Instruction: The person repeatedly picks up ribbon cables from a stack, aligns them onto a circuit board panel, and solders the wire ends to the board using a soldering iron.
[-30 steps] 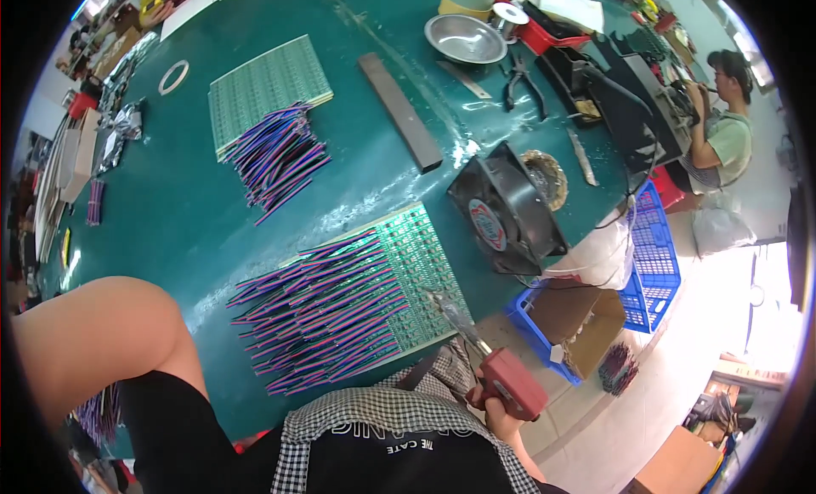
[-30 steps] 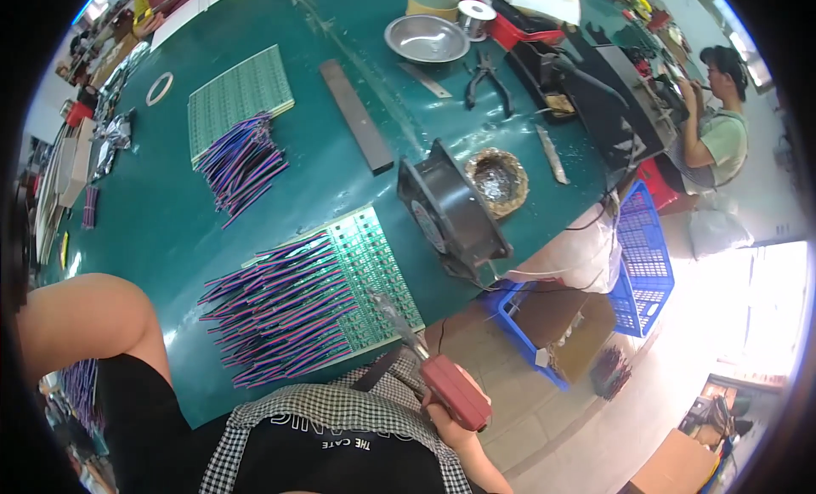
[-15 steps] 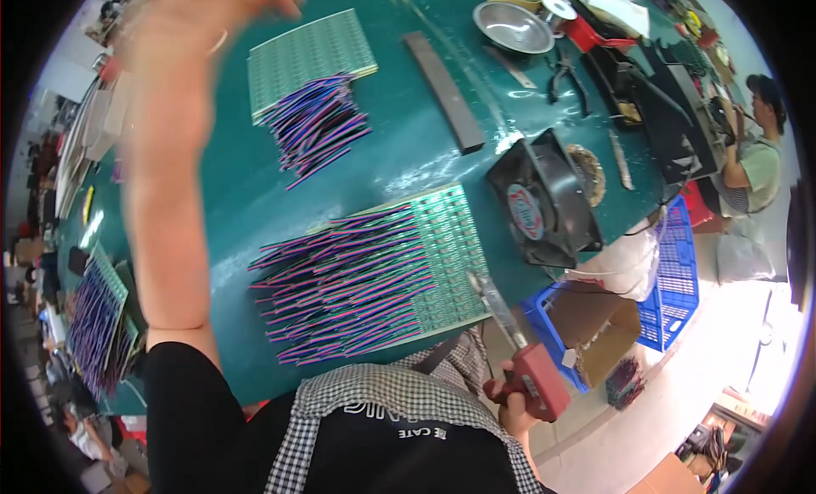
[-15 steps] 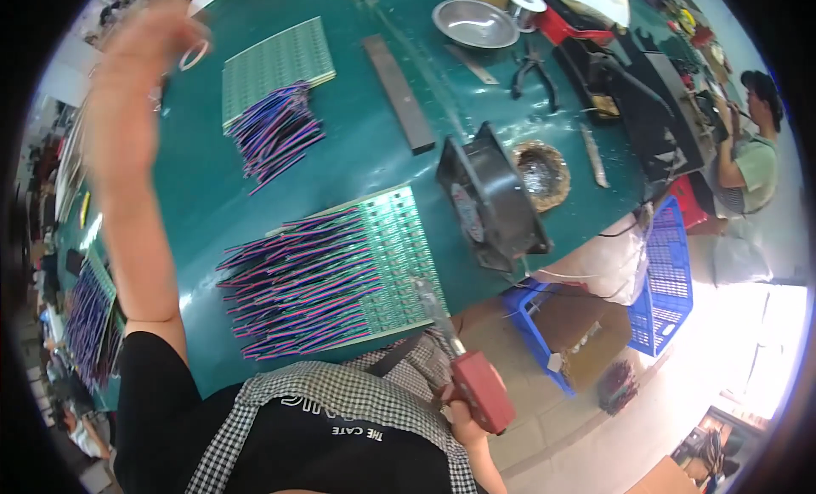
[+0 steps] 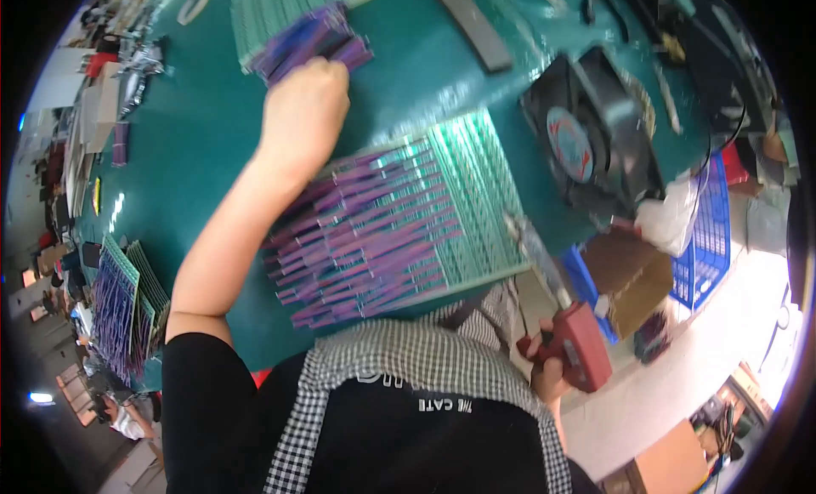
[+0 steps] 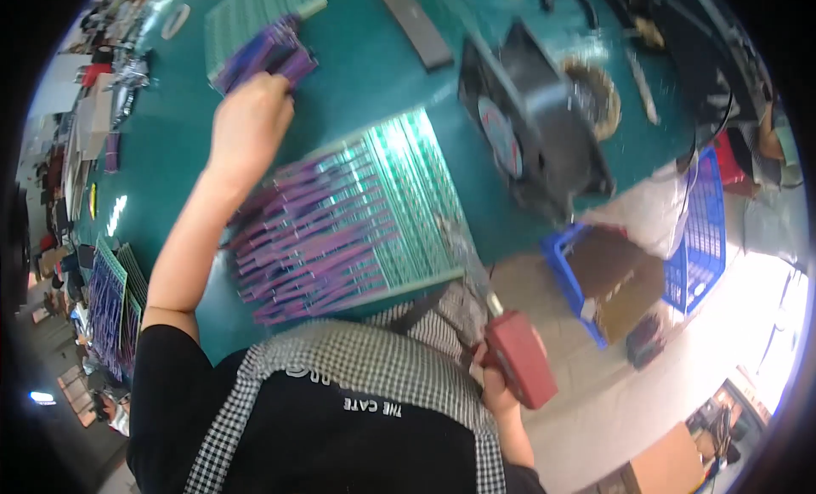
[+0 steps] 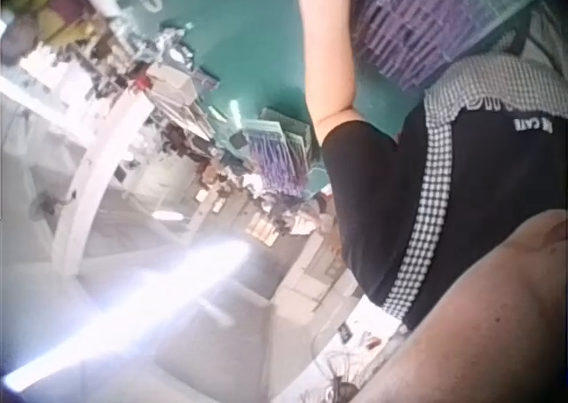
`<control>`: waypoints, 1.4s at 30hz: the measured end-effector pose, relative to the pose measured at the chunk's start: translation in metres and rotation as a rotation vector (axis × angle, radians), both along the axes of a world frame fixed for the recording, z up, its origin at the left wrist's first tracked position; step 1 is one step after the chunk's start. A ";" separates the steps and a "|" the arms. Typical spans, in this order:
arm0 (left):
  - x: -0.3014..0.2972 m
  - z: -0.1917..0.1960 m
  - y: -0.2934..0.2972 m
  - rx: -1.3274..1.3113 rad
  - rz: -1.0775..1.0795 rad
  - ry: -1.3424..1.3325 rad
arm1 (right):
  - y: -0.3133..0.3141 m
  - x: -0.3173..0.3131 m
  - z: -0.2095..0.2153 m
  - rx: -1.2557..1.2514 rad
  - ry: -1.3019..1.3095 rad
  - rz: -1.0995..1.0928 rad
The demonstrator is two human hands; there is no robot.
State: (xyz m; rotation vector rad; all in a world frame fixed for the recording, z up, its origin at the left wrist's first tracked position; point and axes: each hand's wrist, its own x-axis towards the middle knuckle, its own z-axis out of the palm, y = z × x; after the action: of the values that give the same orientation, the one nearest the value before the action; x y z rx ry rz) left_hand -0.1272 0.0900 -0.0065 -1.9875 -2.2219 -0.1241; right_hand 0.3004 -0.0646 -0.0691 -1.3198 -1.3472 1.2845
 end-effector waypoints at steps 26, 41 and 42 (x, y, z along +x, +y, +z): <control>0.116 0.001 -0.090 0.142 -0.568 -0.378 | 0.023 -0.033 0.060 -0.224 0.113 0.030; 0.119 -0.003 -0.092 0.180 -0.563 -0.376 | 0.005 0.012 0.033 0.015 -0.247 0.283; 0.119 -0.004 -0.092 0.181 -0.560 -0.378 | 0.006 0.017 0.032 0.014 -0.249 0.286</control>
State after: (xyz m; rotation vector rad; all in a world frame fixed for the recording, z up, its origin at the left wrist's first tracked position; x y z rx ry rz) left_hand -0.0084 -0.0022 -0.0103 -2.5802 -1.6697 -0.7909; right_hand 0.3171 -0.0586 -0.0368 -1.3457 -1.7664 1.3255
